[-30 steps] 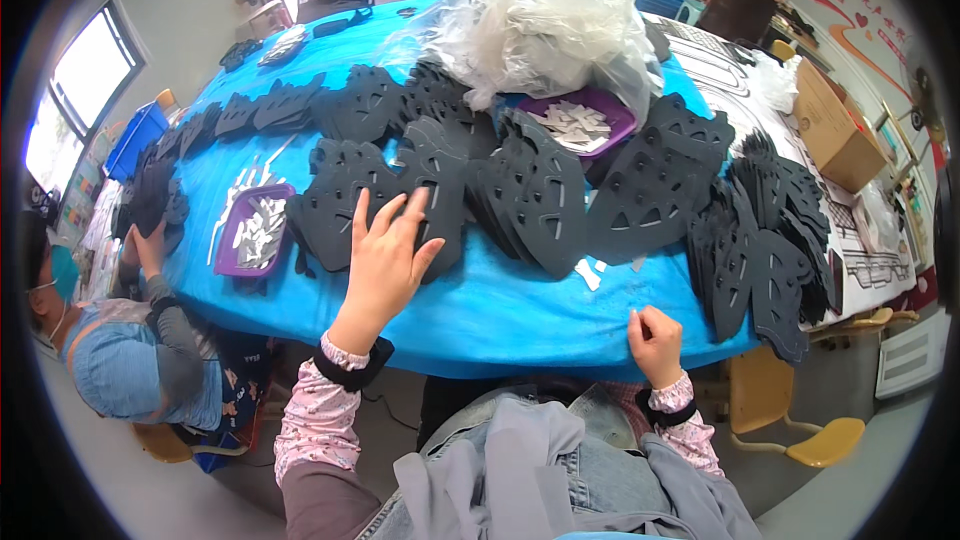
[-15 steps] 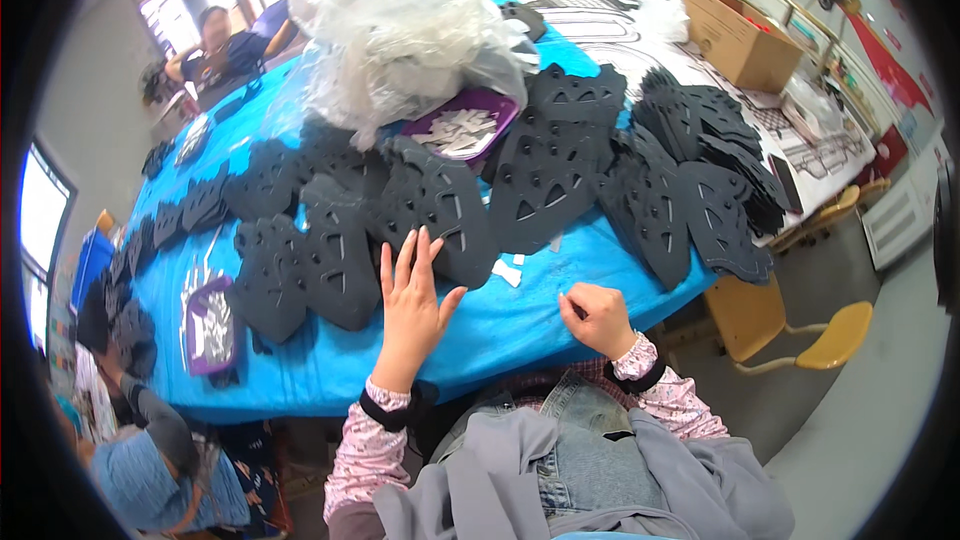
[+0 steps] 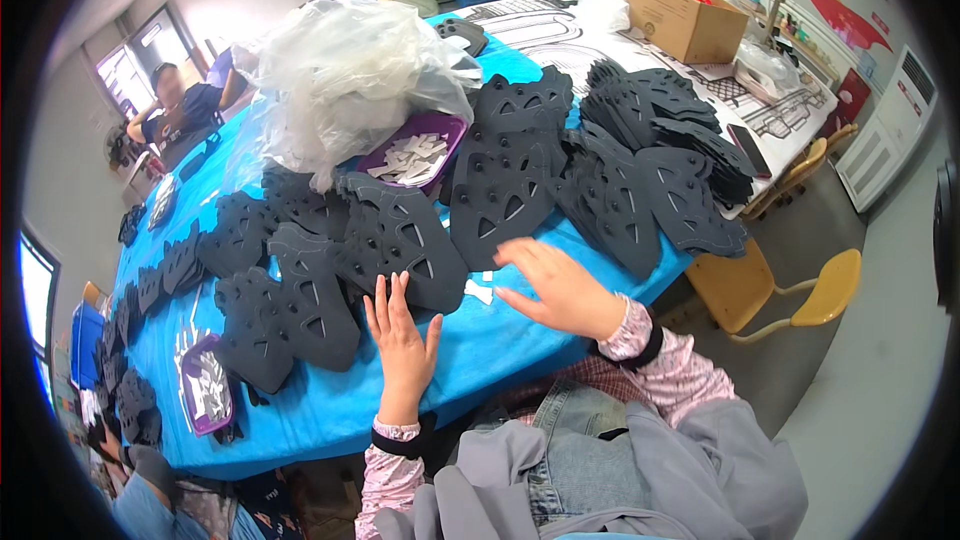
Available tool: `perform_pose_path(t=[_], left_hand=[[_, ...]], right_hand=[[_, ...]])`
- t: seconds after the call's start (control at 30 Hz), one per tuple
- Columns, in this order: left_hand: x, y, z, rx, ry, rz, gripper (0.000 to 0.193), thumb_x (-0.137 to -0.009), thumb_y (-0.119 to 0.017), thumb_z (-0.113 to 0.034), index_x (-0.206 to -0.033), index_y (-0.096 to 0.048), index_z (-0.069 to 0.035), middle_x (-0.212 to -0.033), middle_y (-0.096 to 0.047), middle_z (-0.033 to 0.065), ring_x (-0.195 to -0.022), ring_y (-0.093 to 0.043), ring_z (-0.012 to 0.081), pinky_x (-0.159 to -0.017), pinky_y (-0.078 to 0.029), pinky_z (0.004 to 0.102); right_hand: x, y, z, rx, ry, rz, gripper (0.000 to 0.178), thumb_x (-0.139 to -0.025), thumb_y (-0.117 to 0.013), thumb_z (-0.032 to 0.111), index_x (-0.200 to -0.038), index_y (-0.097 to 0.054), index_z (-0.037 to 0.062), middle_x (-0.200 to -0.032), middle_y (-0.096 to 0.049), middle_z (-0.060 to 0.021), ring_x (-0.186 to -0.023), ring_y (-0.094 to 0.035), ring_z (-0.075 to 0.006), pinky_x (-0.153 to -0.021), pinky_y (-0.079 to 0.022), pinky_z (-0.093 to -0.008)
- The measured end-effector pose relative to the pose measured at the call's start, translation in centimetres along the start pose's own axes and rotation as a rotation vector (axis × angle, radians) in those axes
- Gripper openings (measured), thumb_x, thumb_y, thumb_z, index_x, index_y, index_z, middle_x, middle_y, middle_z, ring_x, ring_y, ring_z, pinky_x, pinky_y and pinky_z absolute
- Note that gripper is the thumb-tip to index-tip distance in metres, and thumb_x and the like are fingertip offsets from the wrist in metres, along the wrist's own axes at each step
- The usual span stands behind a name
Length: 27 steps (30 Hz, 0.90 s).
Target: Organize and stack black foam shoe upper components on a manufacturing table.
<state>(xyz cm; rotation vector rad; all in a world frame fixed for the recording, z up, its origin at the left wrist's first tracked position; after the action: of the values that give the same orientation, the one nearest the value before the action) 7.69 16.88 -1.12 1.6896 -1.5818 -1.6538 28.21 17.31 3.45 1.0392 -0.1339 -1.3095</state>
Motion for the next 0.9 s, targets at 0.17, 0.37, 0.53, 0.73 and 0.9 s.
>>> perform_pose_path(t=[0.17,0.37,0.53,0.73,0.9], left_hand=[[-0.3,0.0,-1.1,0.078,-0.004,0.000,0.076,-0.085,-0.061,-0.020,-0.143,-0.018,0.000,-0.144,-0.037,0.0107,-0.140,-0.019,0.0308,-0.114,-0.012,0.0490],[1.2,2.0,-1.0,0.129,-0.048,-0.109,0.082,-0.081,-0.062,-0.016,-0.144,-0.012,0.000,-0.147,-0.032,0.0156,-0.139,-0.018,0.0365,-0.113,-0.014,0.0508],[0.7,1.7,-1.8,0.239,-0.099,-0.143,0.083,-0.081,-0.062,-0.015,-0.145,-0.010,0.000,-0.146,-0.031,0.0184,-0.138,-0.020,0.0374,-0.112,-0.015,0.0512],[1.4,2.0,0.0,0.303,0.004,-0.165,0.083,-0.082,-0.061,-0.013,-0.146,-0.008,-0.001,-0.146,-0.031,0.0199,-0.135,-0.026,0.0378,-0.112,-0.016,0.0498],[1.0,1.6,-0.8,0.371,0.015,-0.133,0.083,-0.079,-0.062,-0.009,-0.144,-0.011,0.000,-0.146,-0.029,0.0208,-0.134,-0.028,0.0392,-0.112,-0.016,0.0509]], right_hand=[[-4.0,-1.6,-4.0,0.398,0.145,-0.109,0.061,-0.082,-0.065,0.032,-0.121,-0.044,-0.0099,-0.111,-0.056,-0.0266,-0.103,-0.055,-0.0412,-0.087,-0.045,-0.0459],[-11.2,1.4,-1.7,0.342,-0.086,0.063,0.068,-0.088,-0.057,0.036,-0.131,-0.034,-0.0118,-0.128,-0.045,-0.0304,-0.120,-0.044,-0.0415,-0.101,-0.036,-0.0455],[-17.3,4.8,-7.8,0.556,-0.368,-0.224,0.075,-0.088,-0.056,0.038,-0.137,-0.026,-0.0104,-0.140,-0.032,-0.0299,-0.132,-0.031,-0.0401,-0.109,-0.026,-0.0462],[-9.7,6.4,2.5,0.643,0.082,-0.358,0.064,-0.087,-0.057,0.038,-0.124,-0.044,-0.0121,-0.120,-0.053,-0.0263,-0.115,-0.050,-0.0354,-0.098,-0.038,-0.0421],[-1.4,13.7,-3.5,0.809,-0.261,-0.228,0.031,-0.084,-0.059,0.029,-0.085,-0.059,-0.0013,-0.082,-0.063,-0.0197,-0.077,-0.062,-0.0360,-0.071,-0.048,-0.0456]])
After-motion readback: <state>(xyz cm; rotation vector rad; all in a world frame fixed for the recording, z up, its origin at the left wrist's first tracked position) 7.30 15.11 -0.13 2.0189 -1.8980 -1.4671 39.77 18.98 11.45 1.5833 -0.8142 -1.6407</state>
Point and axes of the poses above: each hand's wrist, its own x-axis away from the middle knuckle, its own y-axis out of the back of the hand, z = x × y, the point moved 7 cm from there along -x, towards the middle knuckle
